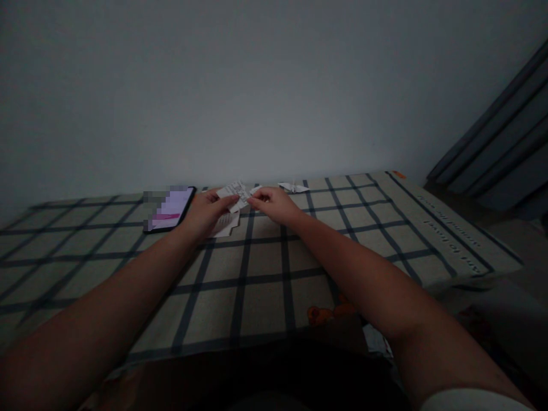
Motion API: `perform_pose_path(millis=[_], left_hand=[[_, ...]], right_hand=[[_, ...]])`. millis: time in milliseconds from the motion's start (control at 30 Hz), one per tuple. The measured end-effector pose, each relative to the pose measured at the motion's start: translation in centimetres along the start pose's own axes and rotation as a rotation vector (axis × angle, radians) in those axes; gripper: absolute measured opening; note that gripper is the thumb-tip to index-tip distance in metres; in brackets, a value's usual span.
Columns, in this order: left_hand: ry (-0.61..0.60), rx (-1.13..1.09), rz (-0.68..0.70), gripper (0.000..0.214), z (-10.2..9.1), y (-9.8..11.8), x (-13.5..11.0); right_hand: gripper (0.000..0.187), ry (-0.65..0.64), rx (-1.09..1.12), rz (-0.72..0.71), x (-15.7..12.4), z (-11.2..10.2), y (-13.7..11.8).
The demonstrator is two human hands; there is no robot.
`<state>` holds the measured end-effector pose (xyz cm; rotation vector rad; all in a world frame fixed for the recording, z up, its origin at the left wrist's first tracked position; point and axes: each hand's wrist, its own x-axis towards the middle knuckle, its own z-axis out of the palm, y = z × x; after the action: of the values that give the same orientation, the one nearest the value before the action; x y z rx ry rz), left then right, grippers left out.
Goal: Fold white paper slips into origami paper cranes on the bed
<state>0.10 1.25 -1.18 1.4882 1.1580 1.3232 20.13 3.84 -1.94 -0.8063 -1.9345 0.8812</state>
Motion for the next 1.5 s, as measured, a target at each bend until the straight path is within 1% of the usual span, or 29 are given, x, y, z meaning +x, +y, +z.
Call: perform_pose_path(millis=[133, 233, 300, 400, 500, 567, 633, 700, 767, 900, 967, 1100, 1200, 1333, 1500], left_hand=[[-0.011, -0.033, 0.009, 0.035, -0.4, -0.7, 0.3], [-0.04, -0.003, 0.031, 0.035, -0.3, -0.5, 0.1], [-0.051, 0.021, 0.034, 0.035, -0.1, 0.0, -0.1], [-0.063, 0.034, 0.034, 0.035, 0.0, 0.4, -0.5], [-0.09, 0.065, 0.034, 0.034, -0.1, 0.4, -0.5], [-0.114, 0.12, 0.032, 0.035, -0.3, 0.2, -0.4], [-0.142, 0.176, 0.035, 0.036, -0.4, 0.0, -0.3], [-0.159, 0.195, 0.051, 0.037, -0.4, -0.2, -0.2], [-0.172, 0.197, 0.057, 0.037, -0.3, -0.3, -0.1], [-0.194, 0.183, 0.034, 0.037, -0.1, -0.5, -0.2], [-0.192, 0.213, 0.027, 0.037, -0.1, -0.5, -0.3], [-0.217, 0.294, 0.042, 0.04, -0.2, -0.3, -0.5], [-0.253, 0.3, 0.046, 0.04, -0.3, 0.1, -0.5], [-0.266, 0.272, 0.019, 0.04, -0.5, 0.3, -0.4], [-0.256, 0.239, 0.026, 0.04, -0.4, 0.7, -0.5]], right_hand=[[0.027, -0.028, 0.022, 0.016, 0.0, 0.0, 0.1], [0.024, -0.035, 0.1, 0.041, -0.1, 0.1, 0.0], [0.025, -0.04, 0.123, 0.04, -0.2, 0.2, -0.2], [0.031, -0.056, 0.063, -0.001, -0.3, 0.2, -0.6], [0.032, -0.049, 0.003, -0.035, -0.4, 0.2, -0.8], [0.03, -0.053, 0.016, -0.023, -0.4, 0.2, -0.8], [0.026, -0.052, 0.079, 0.017, -0.3, 0.3, -0.7], [0.025, -0.028, 0.136, 0.056, -0.2, 0.4, -0.5], [0.025, -0.007, 0.146, 0.074, -0.2, 0.4, -0.3], [0.026, -0.028, 0.136, 0.062, -0.1, 0.2, -0.1], [0.025, -0.056, 0.134, 0.044, -0.2, 0.2, -0.1], [0.022, -0.132, 0.078, 0.059, -0.4, 0.2, -0.2], [0.026, -0.167, 0.043, 0.072, -0.5, 0.1, -0.3], [0.036, -0.131, -0.044, 0.011, -0.7, 0.0, -0.8], [0.041, -0.093, -0.141, -0.054, -0.6, -0.2, -1.2]])
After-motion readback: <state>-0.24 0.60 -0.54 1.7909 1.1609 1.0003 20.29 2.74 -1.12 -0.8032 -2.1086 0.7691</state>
